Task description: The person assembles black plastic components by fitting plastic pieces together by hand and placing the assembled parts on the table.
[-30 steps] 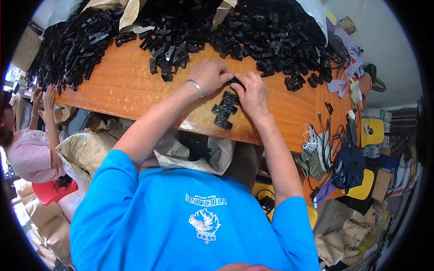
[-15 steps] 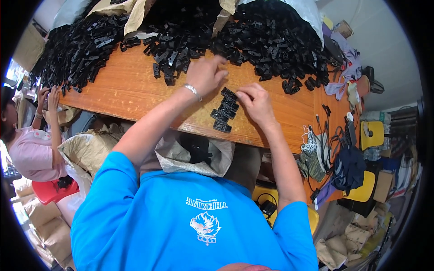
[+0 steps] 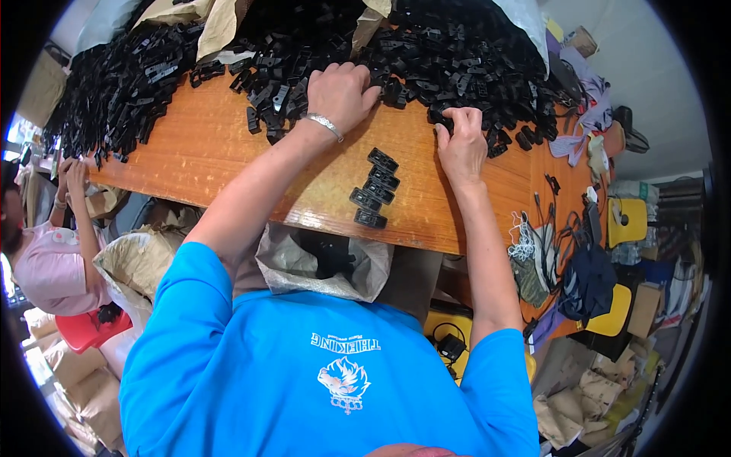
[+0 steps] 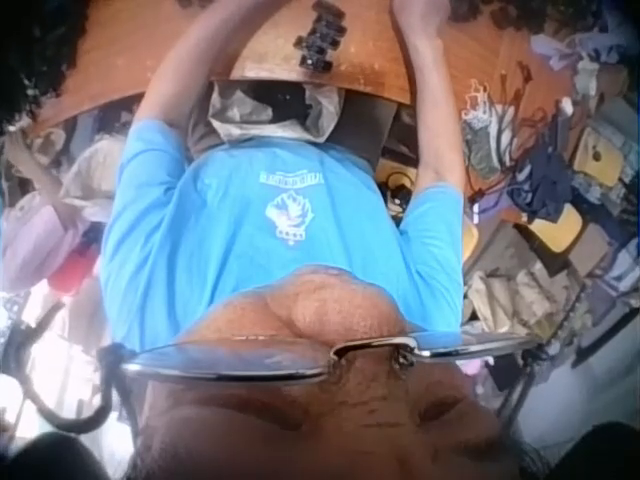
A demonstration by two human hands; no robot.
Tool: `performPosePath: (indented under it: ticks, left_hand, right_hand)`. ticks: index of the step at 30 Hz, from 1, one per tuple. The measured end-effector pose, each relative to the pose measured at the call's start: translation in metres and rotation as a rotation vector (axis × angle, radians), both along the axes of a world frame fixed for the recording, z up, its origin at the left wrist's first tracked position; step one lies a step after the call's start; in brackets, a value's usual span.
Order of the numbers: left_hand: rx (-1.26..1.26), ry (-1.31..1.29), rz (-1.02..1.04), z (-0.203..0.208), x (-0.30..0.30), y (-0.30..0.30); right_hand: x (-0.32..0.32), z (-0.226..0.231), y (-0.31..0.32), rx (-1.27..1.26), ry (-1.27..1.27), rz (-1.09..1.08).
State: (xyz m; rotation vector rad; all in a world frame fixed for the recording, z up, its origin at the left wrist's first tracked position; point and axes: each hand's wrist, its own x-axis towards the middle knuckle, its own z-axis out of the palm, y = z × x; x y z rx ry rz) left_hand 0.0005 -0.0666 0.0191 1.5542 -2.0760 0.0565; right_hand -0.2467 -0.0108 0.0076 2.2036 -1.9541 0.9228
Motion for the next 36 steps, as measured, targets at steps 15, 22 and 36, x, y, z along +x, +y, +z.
performPosePath:
  ticks: [15, 22, 36]
  left_hand:
    - [0.145, 0.151, -0.537, -0.009, -0.016, 0.036]
    - [0.226, 0.272, -0.486, -0.007, -0.011, 0.041]
    - [0.269, 0.318, -0.435, -0.018, -0.005, 0.046]
  right_hand:
    - [-0.032, -0.038, -0.002, 0.054, -0.718, -0.024]
    - [-0.034, -0.039, 0.017, 0.217, -1.048, -0.040]
    - [0.016, 0.003, 0.073, 0.255, -0.211, 0.150]
